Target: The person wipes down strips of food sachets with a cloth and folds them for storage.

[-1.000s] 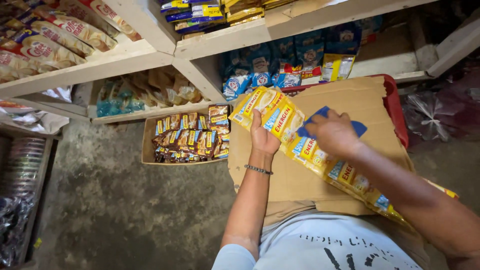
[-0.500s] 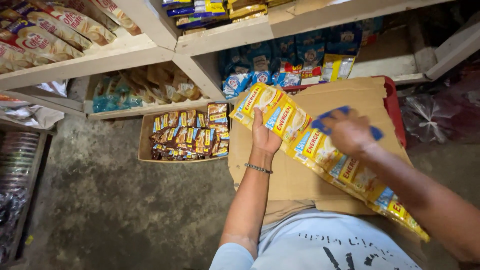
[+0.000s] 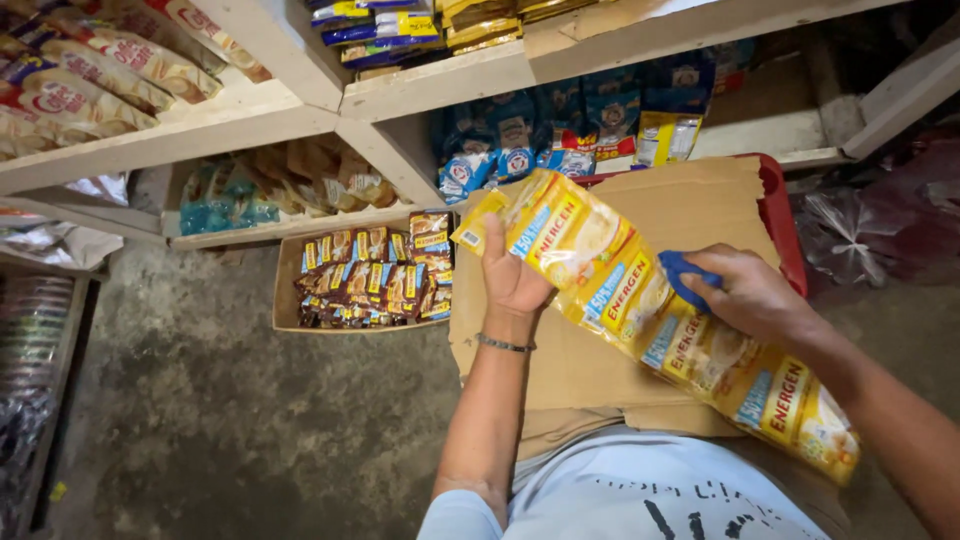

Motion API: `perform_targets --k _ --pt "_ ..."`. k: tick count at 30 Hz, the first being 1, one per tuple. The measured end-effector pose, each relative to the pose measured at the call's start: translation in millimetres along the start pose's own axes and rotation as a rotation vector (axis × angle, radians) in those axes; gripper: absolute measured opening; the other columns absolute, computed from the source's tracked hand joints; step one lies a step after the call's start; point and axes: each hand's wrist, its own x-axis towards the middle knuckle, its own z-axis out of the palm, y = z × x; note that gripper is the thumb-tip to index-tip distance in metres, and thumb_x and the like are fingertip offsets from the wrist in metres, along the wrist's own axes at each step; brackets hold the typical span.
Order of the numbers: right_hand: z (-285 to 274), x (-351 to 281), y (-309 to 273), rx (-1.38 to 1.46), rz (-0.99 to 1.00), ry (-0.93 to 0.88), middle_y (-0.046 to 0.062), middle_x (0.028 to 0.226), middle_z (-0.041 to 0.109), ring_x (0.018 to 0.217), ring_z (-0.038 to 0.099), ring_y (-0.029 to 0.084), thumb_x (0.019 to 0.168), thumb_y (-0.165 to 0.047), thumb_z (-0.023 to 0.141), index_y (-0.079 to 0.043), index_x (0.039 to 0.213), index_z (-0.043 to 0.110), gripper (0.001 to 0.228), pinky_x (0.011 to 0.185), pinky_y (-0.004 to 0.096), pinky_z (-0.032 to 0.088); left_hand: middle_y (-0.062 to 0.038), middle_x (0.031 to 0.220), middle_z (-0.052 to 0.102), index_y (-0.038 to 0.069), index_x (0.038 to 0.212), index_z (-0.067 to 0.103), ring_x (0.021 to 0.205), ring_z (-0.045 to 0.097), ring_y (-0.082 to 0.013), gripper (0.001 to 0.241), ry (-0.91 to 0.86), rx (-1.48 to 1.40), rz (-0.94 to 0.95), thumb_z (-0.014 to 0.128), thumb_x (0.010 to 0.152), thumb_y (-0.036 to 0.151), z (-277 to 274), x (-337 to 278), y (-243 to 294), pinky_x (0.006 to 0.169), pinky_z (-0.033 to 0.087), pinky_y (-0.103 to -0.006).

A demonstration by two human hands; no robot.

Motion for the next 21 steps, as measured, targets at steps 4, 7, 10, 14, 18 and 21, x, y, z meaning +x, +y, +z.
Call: perform_targets --k 4,7,10,14,18,21 --pt "-0.9 0.3 -0.1 0.293 -0.009 -0.04 0.012 0.11 0.075 0.1 0.073 0.03 0.096 -0.026 0.066 -0.011 0.121 0.072 0.03 0.089 0.041 0.056 -0.023 0.148 0.053 -0.001 0.15 0.043 0.136 0.049 -0.0423 0.093 -0.05 -0.072 0.112 0.056 0.094 0.073 -10.4 -8.9 -31.5 0.117 0.031 -0.0585" --pt "-13.6 -11.3 -26.2 0.264 -0.074 -0.039 0.012 0.113 0.073 0.1 0.071 0.028 0.093 -0.024 0.068 -0.01 0.121 0.071 0.032 0.089 0.042 0.055 -0.018 0.151 0.054 0.005 0.152 0.047 0.138 0.049 -0.0402 0.076 -0.053 -0.168 0.049 0.058 0.1 0.059 -5.7 -20.1 -49.4 0.118 0.033 -0.0588" --pt "-17.5 -21.7 -49.1 0.071 0.267 -0.214 0.009 0.114 0.074 0.087 0.073 0.034 0.098 -0.029 0.065 -0.018 0.128 0.072 0.033 0.079 0.044 0.062 -0.015 0.149 0.057 0.005 0.15 0.05 0.137 0.054 -0.0333 0.058 0.113 -0.002 -0.035 0.064 0.104 0.037 -30.1 -21.8 -50.9 0.12 0.039 -0.0533" --pt "-0.7 -16.8 -28.1 -0.191 -0.203 0.081 0.01 0.113 0.072 0.101 0.067 0.037 0.086 -0.031 0.07 -0.016 0.113 0.076 0.032 0.086 0.046 0.055 -0.012 0.143 0.061 0.004 0.145 0.052 0.133 0.059 -0.0296 0.05 0.201 0.117 -0.041 0.068 0.099 0.012 -44.9 -16.2 -53.3 0.118 0.044 -0.0495" --pt "-2.6 -10.5 -22.8 -0.075 -0.156 0.005 0.009 0.119 0.073 0.102 0.069 0.035 0.09 -0.031 0.068 -0.014 0.114 0.076 0.03 0.091 0.044 0.056 -0.012 0.147 0.059 0.003 0.15 0.05 0.138 0.054 -0.0283 0.052 0.117 0.218 -0.067 0.069 0.102 0.01 -59.0 -22.8 -51.4 0.123 0.04 -0.0489" --pt "-7.6 1.5 -19.8 0.02 -0.045 -0.1 0.012 0.119 0.073 0.105 0.072 0.033 0.091 -0.031 0.068 -0.013 0.12 0.074 0.035 0.092 0.041 0.057 -0.013 0.152 0.055 0.005 0.153 0.047 0.142 0.051 -0.0317 0.061 0.011 -0.001 -0.059 0.071 0.101 0.027 -21.3 -28.3 -53.6 0.123 0.035 -0.0509"
